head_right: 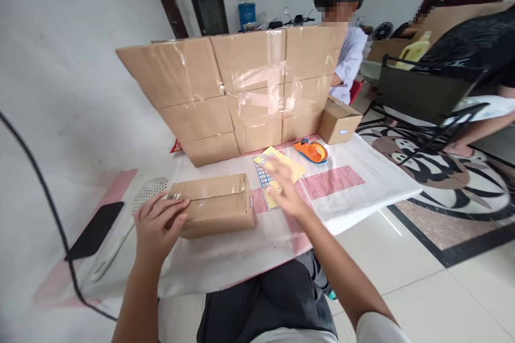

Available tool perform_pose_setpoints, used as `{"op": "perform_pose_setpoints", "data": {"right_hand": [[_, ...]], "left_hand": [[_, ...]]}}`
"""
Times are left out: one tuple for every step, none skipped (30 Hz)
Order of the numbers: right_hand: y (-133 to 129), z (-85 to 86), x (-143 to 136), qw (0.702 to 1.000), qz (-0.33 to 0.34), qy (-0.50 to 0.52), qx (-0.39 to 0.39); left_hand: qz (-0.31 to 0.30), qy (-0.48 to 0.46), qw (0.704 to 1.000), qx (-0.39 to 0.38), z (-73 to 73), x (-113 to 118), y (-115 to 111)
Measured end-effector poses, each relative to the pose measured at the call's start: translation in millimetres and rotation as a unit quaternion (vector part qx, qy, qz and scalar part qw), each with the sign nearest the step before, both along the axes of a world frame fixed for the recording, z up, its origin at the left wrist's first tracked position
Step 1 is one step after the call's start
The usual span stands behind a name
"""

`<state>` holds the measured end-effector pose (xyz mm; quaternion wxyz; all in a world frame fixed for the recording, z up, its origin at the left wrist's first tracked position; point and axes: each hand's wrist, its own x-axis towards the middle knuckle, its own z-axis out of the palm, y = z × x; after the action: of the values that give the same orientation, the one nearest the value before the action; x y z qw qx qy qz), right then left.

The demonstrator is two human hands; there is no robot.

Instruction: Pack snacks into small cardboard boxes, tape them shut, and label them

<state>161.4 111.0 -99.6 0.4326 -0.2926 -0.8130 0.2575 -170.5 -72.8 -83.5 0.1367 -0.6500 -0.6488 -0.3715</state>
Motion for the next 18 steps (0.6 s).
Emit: {"op": "perform_pose_setpoints", "data": {"right_hand": [[22.9,-0.7,22.9,0.992,-0.127,0.019,-0.004],[47.5,-1.0,46.1,0.969,-0.244,0.020,-0.015],[71.8,-0.9,68.0,0.938,-0.343,0.029,-0.045],[93.9,-0.9,87.0,0.918,-0.384,0.042,-0.093],[111.8,-1.2,102.0,0.913,-0.385,0.057,-0.122],[124.3,-1.9,112.4,0.912,-0.379,0.071,-0.140],[130.5,-3.3,118.4,0.917,-0.361,0.086,-0.146],[130.4,-5.1,120.5,0.924,-0.343,0.101,-0.138],[124.3,-7.2,119.4,0.929,-0.329,0.117,-0.124],[113.0,-9.1,116.1,0.933,-0.316,0.134,-0.111],[97.6,-10.4,111.2,0.937,-0.301,0.150,-0.097],[79.2,-10.6,105.4,0.941,-0.285,0.165,-0.083],[59.1,-9.3,99.0,0.945,-0.267,0.177,-0.068],[38.5,-6.1,92.2,0.950,-0.246,0.186,-0.051],[18.4,-1.2,85.1,0.955,-0.221,0.194,-0.032],[-0.3,5.5,77.9,0.960,-0.196,0.198,-0.014],[-17.1,13.4,70.7,0.965,-0.172,0.198,0.003],[-31.4,22.3,63.7,0.969,-0.151,0.197,0.018]], "left_hand": [[0.005,0.035,0.999,-0.008,1.7,5.5,-3.5],[0.011,0.061,0.998,-0.020,3.7,12.5,-5.9],[0.020,0.082,0.996,-0.035,5.8,20.7,-7.0],[0.035,0.098,0.993,-0.048,7.7,29.7,-7.0],[0.051,0.110,0.991,-0.059,9.4,39.0,-5.7],[0.063,0.117,0.989,-0.068,10.6,47.5,-3.4],[0.068,0.116,0.988,-0.075,11.6,54.7,0.0],[0.067,0.108,0.988,-0.082,12.6,60.0,4.0],[0.063,0.095,0.990,-0.089,13.9,63.2,8.7],[0.058,0.077,0.990,-0.099,16.1,64.5,13.6],[0.052,0.055,0.991,-0.111,19.6,64.8,18.8],[0.038,0.028,0.991,-0.126,24.9,64.8,24.1],[0.017,-0.009,0.990,-0.140,32.0,65.8,29.3],[-0.013,-0.051,0.988,-0.147,40.8,68.5,34.4],[-0.052,-0.094,0.983,-0.146,50.8,73.5,39.2],[-0.099,-0.134,0.976,-0.143,61.4,80.9,43.5],[-0.150,-0.166,0.964,-0.142,71.9,90.1,47.0],[-0.199,-0.184,0.950,-0.153,81.6,100.3,49.5]]}}
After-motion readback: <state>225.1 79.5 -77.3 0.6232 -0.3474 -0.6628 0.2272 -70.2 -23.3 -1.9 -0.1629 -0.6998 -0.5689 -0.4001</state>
